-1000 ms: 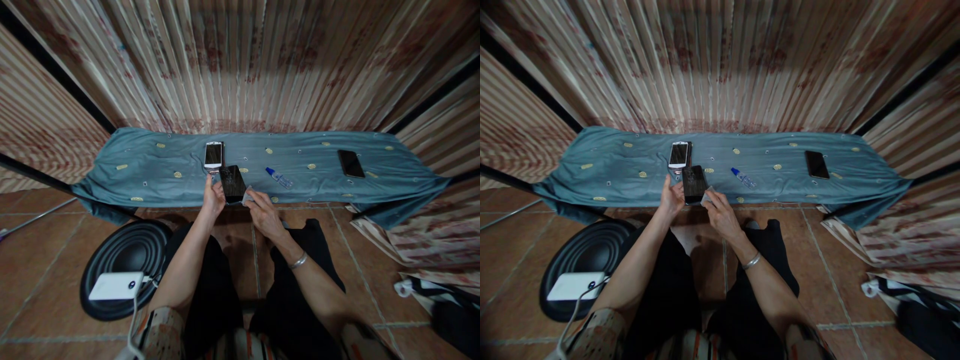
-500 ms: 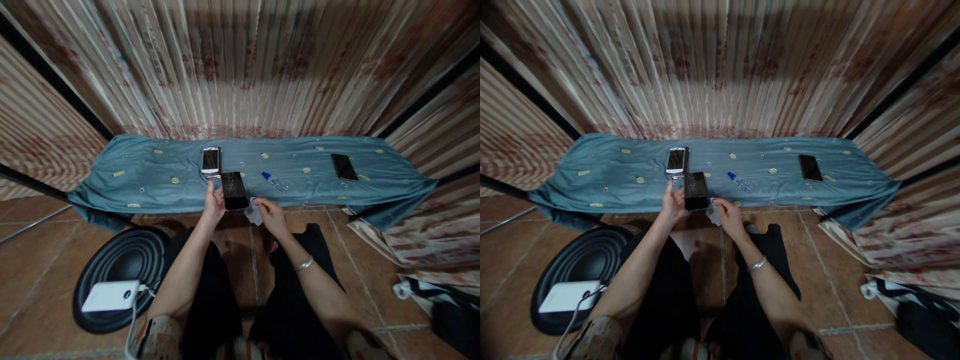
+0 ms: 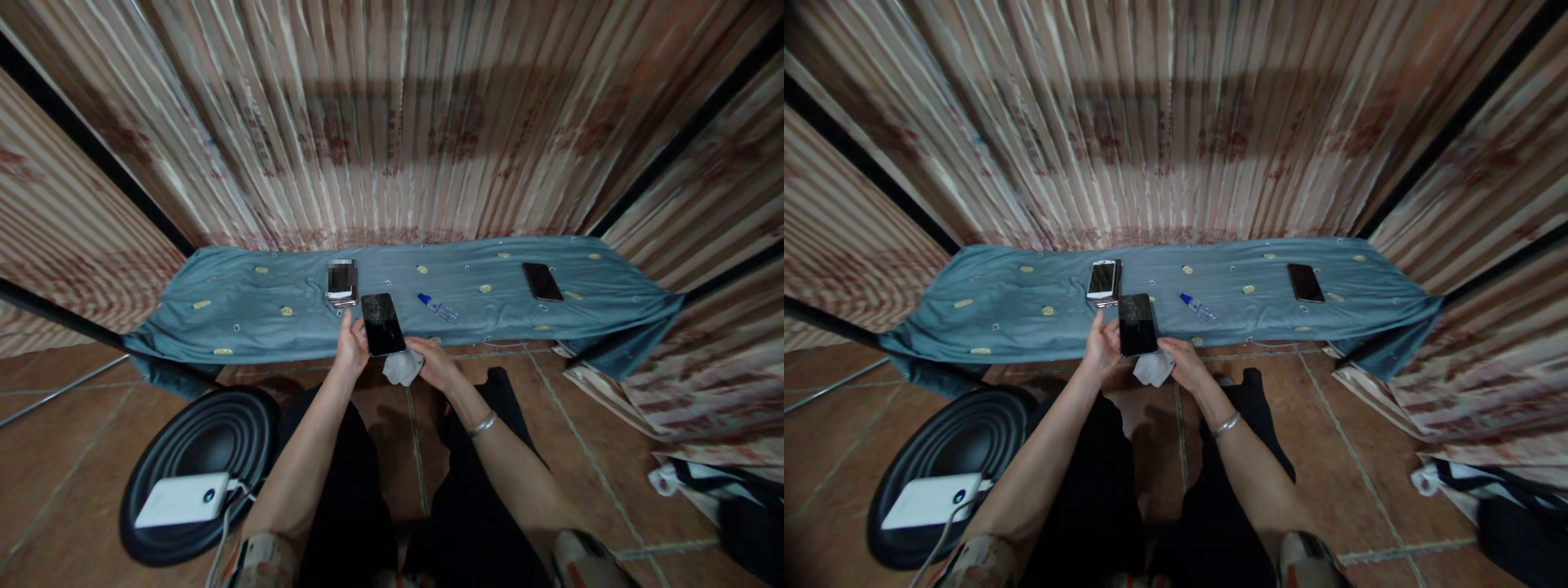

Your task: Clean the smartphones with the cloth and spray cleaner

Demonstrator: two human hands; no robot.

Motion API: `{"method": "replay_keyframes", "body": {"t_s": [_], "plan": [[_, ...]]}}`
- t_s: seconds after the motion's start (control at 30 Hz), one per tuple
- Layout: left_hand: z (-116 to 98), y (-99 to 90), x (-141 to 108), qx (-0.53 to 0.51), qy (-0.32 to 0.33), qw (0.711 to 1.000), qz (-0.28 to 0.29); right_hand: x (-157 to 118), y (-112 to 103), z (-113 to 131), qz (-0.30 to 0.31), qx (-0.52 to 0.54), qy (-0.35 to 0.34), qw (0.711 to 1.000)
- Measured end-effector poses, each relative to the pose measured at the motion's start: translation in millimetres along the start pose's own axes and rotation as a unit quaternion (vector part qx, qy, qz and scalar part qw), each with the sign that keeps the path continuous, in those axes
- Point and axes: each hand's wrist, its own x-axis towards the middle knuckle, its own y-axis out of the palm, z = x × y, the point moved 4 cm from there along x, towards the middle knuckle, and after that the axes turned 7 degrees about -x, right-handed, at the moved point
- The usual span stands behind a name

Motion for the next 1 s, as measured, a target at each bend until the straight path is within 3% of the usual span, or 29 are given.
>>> {"method": "replay_keyframes", "body": {"t_s": [0.27,0.53,0.77,1.0], "plan": [[-9.3,1.2,4.0,-0.02,-0.023,0.999,-0.012,3.9,17.6,0.0,0.013,0.029,0.005,0.999],[-3.1,8.6,34.5,-0.008,-0.059,0.998,-0.001,23.1,6.2,-2.9,-0.045,0.038,0.001,0.998],[-3.6,28.7,52.4,-0.032,-0.071,0.997,0.028,55.5,-5.5,13.5,-0.077,0.003,-0.015,0.997],[4.4,21.3,73.6,-0.054,-0.022,0.998,-0.021,102.3,-6.9,28.3,-0.113,-0.039,-0.039,0.992]]}}
